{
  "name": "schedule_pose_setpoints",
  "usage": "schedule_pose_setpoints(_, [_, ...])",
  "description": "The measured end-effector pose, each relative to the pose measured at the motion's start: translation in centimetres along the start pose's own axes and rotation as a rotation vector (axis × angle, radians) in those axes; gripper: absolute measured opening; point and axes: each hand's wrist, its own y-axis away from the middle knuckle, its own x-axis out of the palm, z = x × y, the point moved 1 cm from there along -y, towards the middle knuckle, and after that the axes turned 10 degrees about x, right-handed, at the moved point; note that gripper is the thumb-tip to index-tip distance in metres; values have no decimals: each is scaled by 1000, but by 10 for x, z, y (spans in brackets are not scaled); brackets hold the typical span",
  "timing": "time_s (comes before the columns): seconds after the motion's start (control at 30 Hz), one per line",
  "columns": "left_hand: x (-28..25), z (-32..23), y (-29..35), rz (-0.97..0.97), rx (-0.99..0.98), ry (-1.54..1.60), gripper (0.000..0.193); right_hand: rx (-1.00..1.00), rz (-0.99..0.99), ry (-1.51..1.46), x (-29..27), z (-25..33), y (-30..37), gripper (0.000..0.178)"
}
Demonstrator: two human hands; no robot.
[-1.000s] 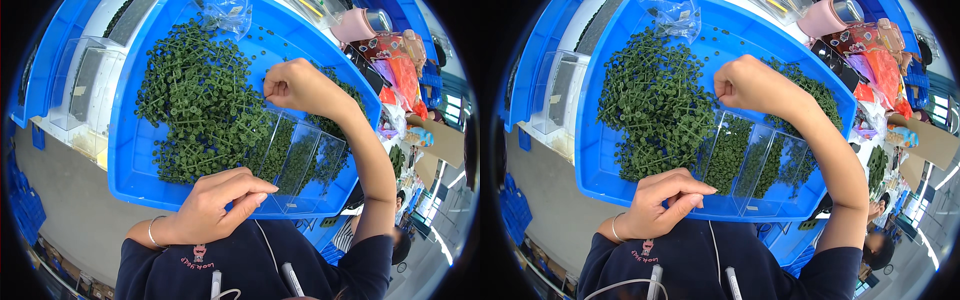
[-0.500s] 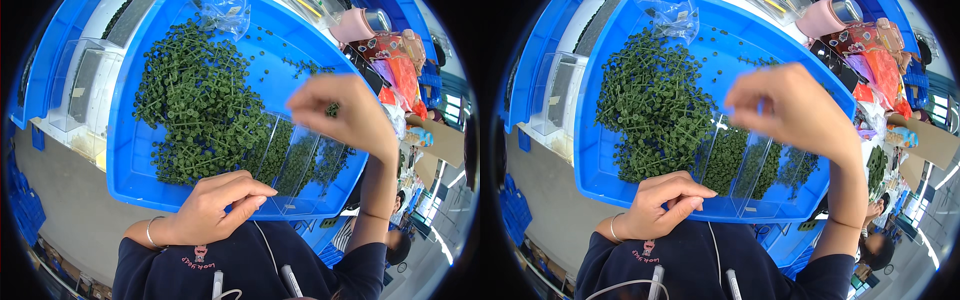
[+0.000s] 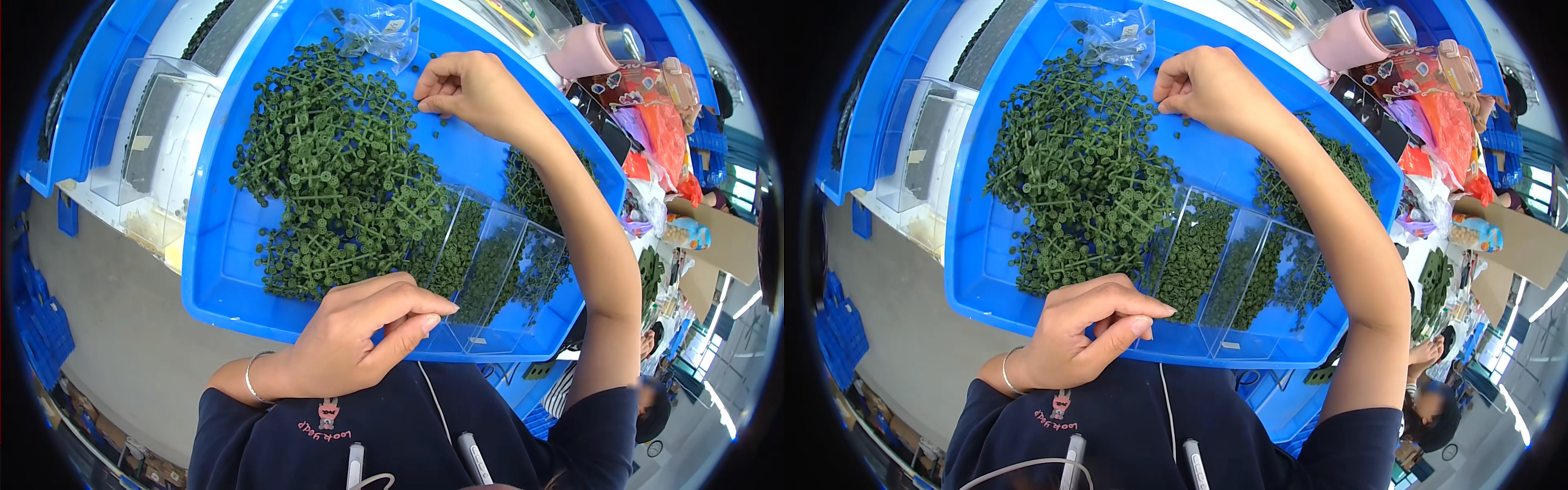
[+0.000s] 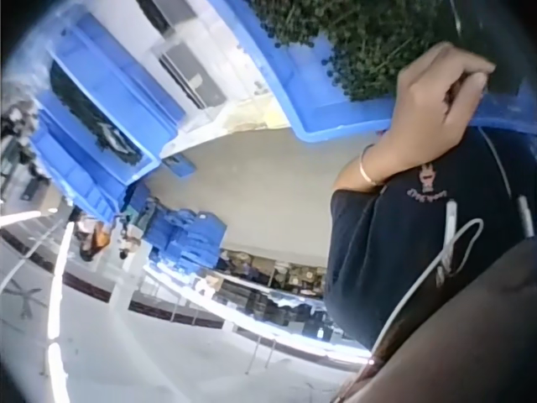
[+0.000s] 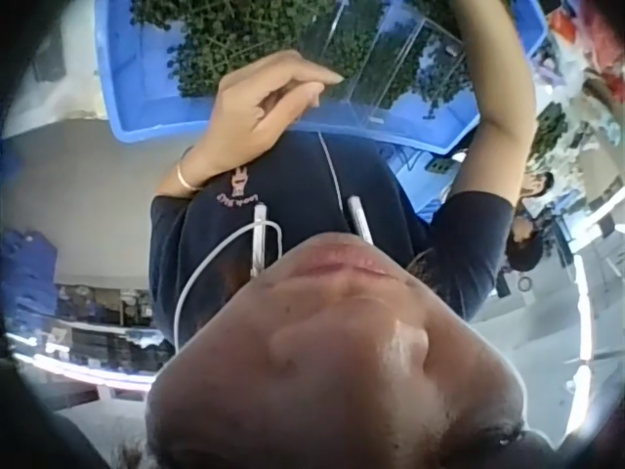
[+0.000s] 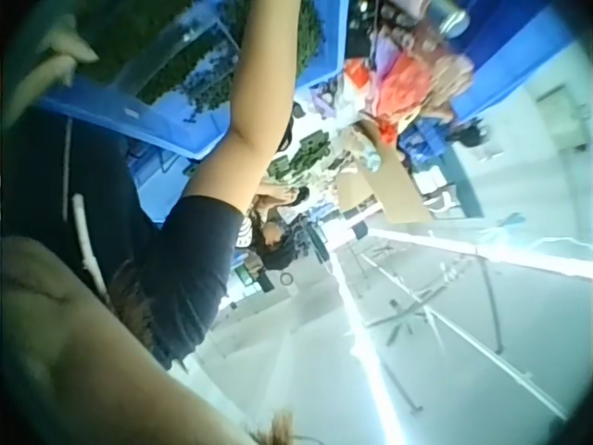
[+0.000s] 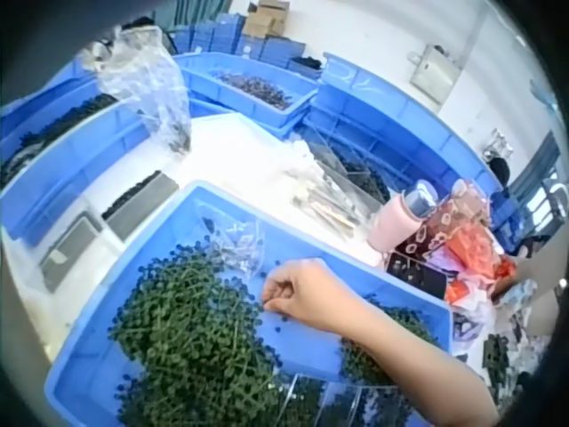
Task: The person detaches plastic parts from sprues by hand, sorting the detached pieces into clear containers and setting the empty sprues in a blue tray.
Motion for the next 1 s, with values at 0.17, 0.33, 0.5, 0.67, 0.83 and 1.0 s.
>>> schedule_pose_setpoints(0.17, [3,0,0,-1,-21,-17,17,-60,29,44,-6,3,4,10])
schedule_pose_setpoints(0.33, [4,-5,1,15,-43,-76,17,-21,48,6,-17,0,25,9])
schedule_pose_setpoints(0.5, [-29,-45,-13,28,145,-473,24,-1,150,-422,-38,36,103,9])
schedule_pose_setpoints(0.67, [-86,-44,-81,125,156,-835,15,-171,241,-150,-41,40,143,6])
schedule_pose_setpoints(0.83, [-107,16,-161,369,324,-921,14,-54,-100,-227,-36,13,86,13])
schedule_pose_setpoints(1.0, [-96,68,-192,576,338,-1038,13,-92,-150,-110,3,-11,19,20])
